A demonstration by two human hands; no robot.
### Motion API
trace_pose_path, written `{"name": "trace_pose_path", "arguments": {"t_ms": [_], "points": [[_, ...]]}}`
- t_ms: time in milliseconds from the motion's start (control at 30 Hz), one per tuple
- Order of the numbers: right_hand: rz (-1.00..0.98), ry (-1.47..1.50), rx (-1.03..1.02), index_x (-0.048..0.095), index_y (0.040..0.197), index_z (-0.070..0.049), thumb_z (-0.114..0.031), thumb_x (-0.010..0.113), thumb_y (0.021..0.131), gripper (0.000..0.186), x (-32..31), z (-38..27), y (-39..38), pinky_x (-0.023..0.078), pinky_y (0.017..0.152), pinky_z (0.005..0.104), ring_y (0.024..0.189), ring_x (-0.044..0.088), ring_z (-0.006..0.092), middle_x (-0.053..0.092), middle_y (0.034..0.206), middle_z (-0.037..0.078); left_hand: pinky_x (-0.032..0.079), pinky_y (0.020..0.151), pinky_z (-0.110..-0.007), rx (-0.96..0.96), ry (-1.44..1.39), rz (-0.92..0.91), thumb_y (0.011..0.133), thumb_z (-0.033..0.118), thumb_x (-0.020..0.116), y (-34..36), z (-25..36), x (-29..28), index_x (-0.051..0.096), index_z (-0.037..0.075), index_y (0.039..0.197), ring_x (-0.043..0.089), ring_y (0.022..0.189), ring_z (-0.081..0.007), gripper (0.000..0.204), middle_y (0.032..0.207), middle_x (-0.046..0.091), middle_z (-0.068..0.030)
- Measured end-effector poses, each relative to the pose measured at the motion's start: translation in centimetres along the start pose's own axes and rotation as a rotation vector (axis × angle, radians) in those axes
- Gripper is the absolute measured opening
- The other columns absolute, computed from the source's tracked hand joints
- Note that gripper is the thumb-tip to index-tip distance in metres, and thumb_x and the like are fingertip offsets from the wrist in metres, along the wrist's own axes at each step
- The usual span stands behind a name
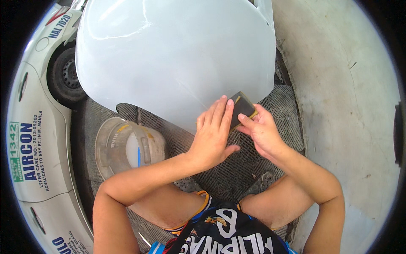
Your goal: The person sands a white car bumper with a sanding block, repeatedly dipping it in a bucket of water and wiping the surface with their hand. The bumper is repositioned several times to access different areas.
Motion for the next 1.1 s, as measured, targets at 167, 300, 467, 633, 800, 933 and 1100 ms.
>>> {"name": "trace_pose_path", "arguments": {"t_ms": [167, 300, 467, 633, 800, 933, 1100], "points": [[0.010, 0.090, 0.109, 0.050, 0.131, 0.003, -0.002, 0.067, 0.099, 0.037, 0.2, 0.9, -0.1, 0.060, 0.097, 0.0396, 0.113, 0.068, 0.0213, 0.066, 0.122, 0.013, 0.039, 0.112, -0.054, 0.040, 0.110, 0.036, 0.067, 0.004, 0.086, 0.6, -0.4, -0.3, 0.031, 0.001, 0.159, 0.046, 0.142, -0.0409, 0.108, 0.157, 0.042, -0.0238], [-0.074, 0.008, 0.066, 0.054, 0.130, 0.004, -0.003, 0.072, 0.096, 0.039, 0.5, -0.6, 0.3, 0.061, 0.097, 0.0384, 0.112, 0.067, 0.0215, 0.067, 0.119, 0.011, 0.045, 0.109, -0.051, 0.172, -0.001, 0.013, 0.068, -0.003, 0.080, 1.0, -0.9, -0.9, 0.041, 0.002, 0.153, 0.052, 0.135, -0.0412, 0.094, 0.150, 0.050, -0.0215], [-0.131, -0.127, -0.031, 0.061, 0.128, 0.002, -0.003, 0.077, 0.091, 0.040, 0.7, -2.2, 0.5, 0.062, 0.093, 0.0421, 0.111, 0.066, 0.0194, 0.067, 0.119, 0.009, 0.049, 0.104, -0.049, 0.190, -0.043, 0.000, 0.070, 0.001, 0.083, 1.3, 0.0, -0.9, 0.044, 0.004, 0.152, 0.057, 0.126, -0.0396, 0.090, 0.139, 0.056, -0.0181], [-0.155, -0.151, 0.009, 0.058, 0.135, 0.003, -0.017, 0.071, 0.100, 0.042, 0.2, -2.5, 0.2, 0.062, 0.088, 0.0420, 0.112, 0.068, 0.0213, 0.067, 0.125, 0.014, 0.053, 0.094, -0.047, 0.211, -0.019, -0.129, 0.076, 0.018, 0.085, 1.7, 0.4, -5.3, 0.045, 0.009, 0.155, 0.063, 0.110, -0.0369, 0.089, 0.123, 0.060, -0.0143], [-0.038, -0.466, -0.298, 0.057, 0.139, 0.002, -0.029, 0.062, 0.107, 0.044, -3.0, -6.6, 0.9, 0.059, 0.083, 0.0341, 0.105, 0.073, 0.0236, 0.068, 0.130, 0.020, 0.053, 0.095, -0.041, -0.015, -0.001, -0.118, 0.093, 0.027, 0.072, -5.3, -5.9, -20.4, 0.048, 0.013, 0.156, 0.065, 0.110, -0.0332, 0.070, 0.124, 0.064, -0.0172], [0.251, -0.605, -0.504, 0.060, 0.136, 0.001, -0.029, 0.063, 0.107, 0.042, -6.6, -10.5, 1.2, 0.053, 0.081, 0.0287, 0.098, 0.071, 0.0192, 0.071, 0.122, 0.016, 0.046, 0.108, -0.038, -0.578, -0.468, 0.217, 0.099, 0.045, 0.058, -19.4, -15.9, -25.8, 0.040, 0.007, 0.158, 0.062, 0.122, -0.0243, 0.073, 0.142, 0.059, -0.0151], [0.498, -0.518, -0.675, 0.060, 0.134, 0.000, -0.029, 0.063, 0.107, 0.040, -7.9, -14.8, 0.4, 0.051, 0.087, 0.0312, 0.102, 0.070, 0.0184, 0.072, 0.119, 0.013, 0.034, 0.118, -0.046, -0.889, -0.548, -0.042, 0.105, 0.044, 0.055, -29.8, -30.6, -7.8, 0.034, 0.005, 0.156, 0.041, 0.142, -0.0275, 0.068, 0.151, 0.046, -0.0151]]}}
Point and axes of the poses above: each hand's wrist, its own y-axis towards the middle knuckle, its own x-axis out of the palm, z = x × y, the point moved 8 cm from there along y, towards the middle knuckle
